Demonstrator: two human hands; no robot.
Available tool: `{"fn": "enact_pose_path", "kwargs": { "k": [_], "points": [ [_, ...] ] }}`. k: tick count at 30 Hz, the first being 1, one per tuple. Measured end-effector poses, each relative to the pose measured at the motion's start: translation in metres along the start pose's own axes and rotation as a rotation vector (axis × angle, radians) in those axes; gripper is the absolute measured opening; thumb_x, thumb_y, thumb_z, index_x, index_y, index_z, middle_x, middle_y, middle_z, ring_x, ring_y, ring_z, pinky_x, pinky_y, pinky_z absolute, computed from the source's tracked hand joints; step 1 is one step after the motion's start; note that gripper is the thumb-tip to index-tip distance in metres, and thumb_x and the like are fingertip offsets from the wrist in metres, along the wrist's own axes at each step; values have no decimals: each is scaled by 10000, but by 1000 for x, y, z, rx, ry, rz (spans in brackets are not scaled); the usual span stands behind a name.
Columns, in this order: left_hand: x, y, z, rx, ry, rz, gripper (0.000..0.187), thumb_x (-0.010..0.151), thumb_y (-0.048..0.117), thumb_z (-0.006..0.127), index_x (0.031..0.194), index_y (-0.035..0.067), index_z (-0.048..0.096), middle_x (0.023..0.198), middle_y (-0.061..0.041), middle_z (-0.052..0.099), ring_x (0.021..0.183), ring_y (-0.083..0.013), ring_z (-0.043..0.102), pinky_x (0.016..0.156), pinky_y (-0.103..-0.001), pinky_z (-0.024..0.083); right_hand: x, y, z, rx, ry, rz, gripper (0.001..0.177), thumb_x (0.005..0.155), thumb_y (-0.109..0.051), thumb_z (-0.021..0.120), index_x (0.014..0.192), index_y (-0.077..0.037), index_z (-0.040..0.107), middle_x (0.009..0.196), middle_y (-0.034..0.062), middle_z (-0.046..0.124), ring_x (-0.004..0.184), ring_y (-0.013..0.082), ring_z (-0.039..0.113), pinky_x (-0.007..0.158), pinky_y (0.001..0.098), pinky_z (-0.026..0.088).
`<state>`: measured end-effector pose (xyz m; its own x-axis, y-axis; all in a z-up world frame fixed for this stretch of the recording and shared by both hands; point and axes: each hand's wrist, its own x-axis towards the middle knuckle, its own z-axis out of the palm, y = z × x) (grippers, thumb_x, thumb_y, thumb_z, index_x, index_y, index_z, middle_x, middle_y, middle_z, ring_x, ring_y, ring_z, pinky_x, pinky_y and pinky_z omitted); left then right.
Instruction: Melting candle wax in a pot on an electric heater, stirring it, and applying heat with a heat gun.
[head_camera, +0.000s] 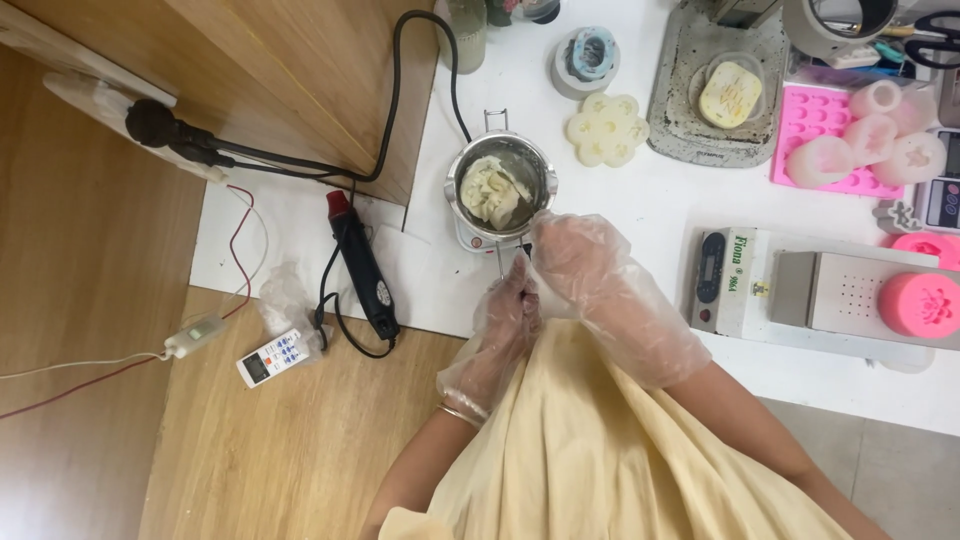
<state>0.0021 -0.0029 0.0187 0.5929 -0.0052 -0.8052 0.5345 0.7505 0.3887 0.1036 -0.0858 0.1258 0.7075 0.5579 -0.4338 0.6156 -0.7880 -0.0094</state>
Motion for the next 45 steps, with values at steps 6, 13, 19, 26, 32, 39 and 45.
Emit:
{"fn": "enact_pose_path", "kwargs": {
  "k": [6,13,19,26,32,39,45],
  "points": [
    [-10,7,6,8,-86,14,456,1018,503,559,710,180,470,535,55,378,410,-104,331,392,-279,288,0,4,21,-13,95,-169,157,901,-181,670,999,-60,656,871,85,704,772,220,718,720,357,602],
    [-12,12,11,-57,-21,-83,447,1018,495,538,703,193,444,513,60,336,388,-106,277,374,-280,252,-7,13,24,367,215,51,202,936,-270,698,925,-72,661,777,115,696,706,275,700,690,404,587],
    [-6,6,2,-93,-75,-7,433,1015,476,601,736,162,500,525,36,394,388,-106,319,387,-266,283,4,21,43,443,564,-64,172,978,-160,574,880,-55,669,747,131,678,705,313,694,699,420,582],
    [-2,5,-3,23,55,4,429,972,470,637,1020,43,627,670,-12,571,459,-91,422,422,-239,369,-1,17,23,313,46,107,178,987,-125,513,954,-47,670,754,144,703,668,289,716,640,417,609],
    [-26,13,-9,161,-69,195,470,909,424,722,1193,62,627,820,-18,656,588,-75,533,522,-228,453,-18,18,13,234,102,133,196,992,-154,532,923,-58,688,720,142,701,645,280,716,607,418,598],
    [-1,2,-27,280,-147,212,422,855,314,823,1145,96,609,877,-53,700,589,-107,600,531,-249,496,-2,30,67,169,281,91,191,967,-118,554,849,-86,701,659,112,681,552,249,681,528,401,564],
    [18,0,-34,239,-182,201,366,848,298,807,1090,110,608,865,-61,710,597,-126,632,545,-251,507,-47,-2,10,344,497,271,254,1041,-251,555,896,-87,684,604,156,643,522,352,648,494,474,519]
  ]
}}
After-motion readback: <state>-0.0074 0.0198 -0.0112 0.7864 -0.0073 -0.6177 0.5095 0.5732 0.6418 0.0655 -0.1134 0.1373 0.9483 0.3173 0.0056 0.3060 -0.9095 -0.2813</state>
